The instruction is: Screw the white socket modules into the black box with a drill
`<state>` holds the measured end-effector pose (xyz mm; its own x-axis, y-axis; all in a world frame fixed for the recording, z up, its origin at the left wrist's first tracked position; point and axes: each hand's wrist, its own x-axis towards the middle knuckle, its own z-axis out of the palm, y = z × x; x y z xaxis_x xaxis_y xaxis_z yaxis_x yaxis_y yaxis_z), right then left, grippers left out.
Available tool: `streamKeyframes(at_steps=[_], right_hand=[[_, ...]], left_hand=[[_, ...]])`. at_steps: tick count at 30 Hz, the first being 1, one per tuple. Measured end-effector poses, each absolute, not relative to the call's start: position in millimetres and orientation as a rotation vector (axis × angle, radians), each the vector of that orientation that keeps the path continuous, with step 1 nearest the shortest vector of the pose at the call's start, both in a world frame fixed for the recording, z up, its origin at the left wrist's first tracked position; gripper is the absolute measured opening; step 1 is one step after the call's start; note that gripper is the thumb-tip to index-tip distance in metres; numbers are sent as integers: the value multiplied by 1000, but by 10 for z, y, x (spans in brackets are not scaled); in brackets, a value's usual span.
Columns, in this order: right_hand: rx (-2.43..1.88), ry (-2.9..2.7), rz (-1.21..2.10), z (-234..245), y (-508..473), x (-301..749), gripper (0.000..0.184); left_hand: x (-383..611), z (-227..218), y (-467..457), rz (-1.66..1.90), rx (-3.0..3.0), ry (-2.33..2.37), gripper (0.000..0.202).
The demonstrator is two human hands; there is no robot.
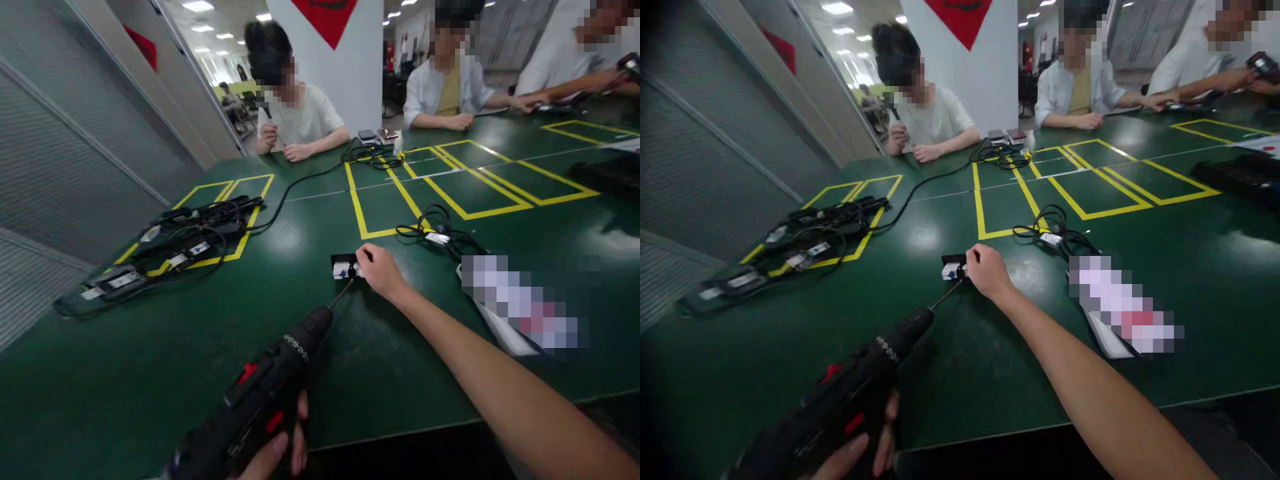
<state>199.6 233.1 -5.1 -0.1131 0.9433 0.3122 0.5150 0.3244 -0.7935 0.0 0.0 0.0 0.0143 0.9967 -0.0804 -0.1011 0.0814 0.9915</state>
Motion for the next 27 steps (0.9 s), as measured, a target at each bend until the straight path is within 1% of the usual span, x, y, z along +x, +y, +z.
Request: streamKeyframes(at_steps=[7, 8, 11, 12, 22, 27], right_hand=[[-1318, -1754, 638, -59, 2346, 1997, 26], [-1319, -1753, 641, -58, 2347, 1995, 26], [-1316, -1753, 644, -60, 2344, 1993, 26], [-1313, -1754, 642, -61, 2342, 1994, 26], [-1315, -1755, 635, -53, 2341, 1992, 26], [-1305, -1760, 630, -57, 2344, 1992, 26]], left_hand=[[-26, -67, -37, 1190, 1052, 1184, 28], [-24, -61, -38, 1193, 1056, 1198, 30], [-14, -38, -39, 1216, 1058, 1214, 43], [-13, -34, -40, 1211, 1058, 1214, 44], [-12, -13, -34, 1208, 1064, 1220, 35], [3, 4, -36, 1214, 1044, 1232, 39]])
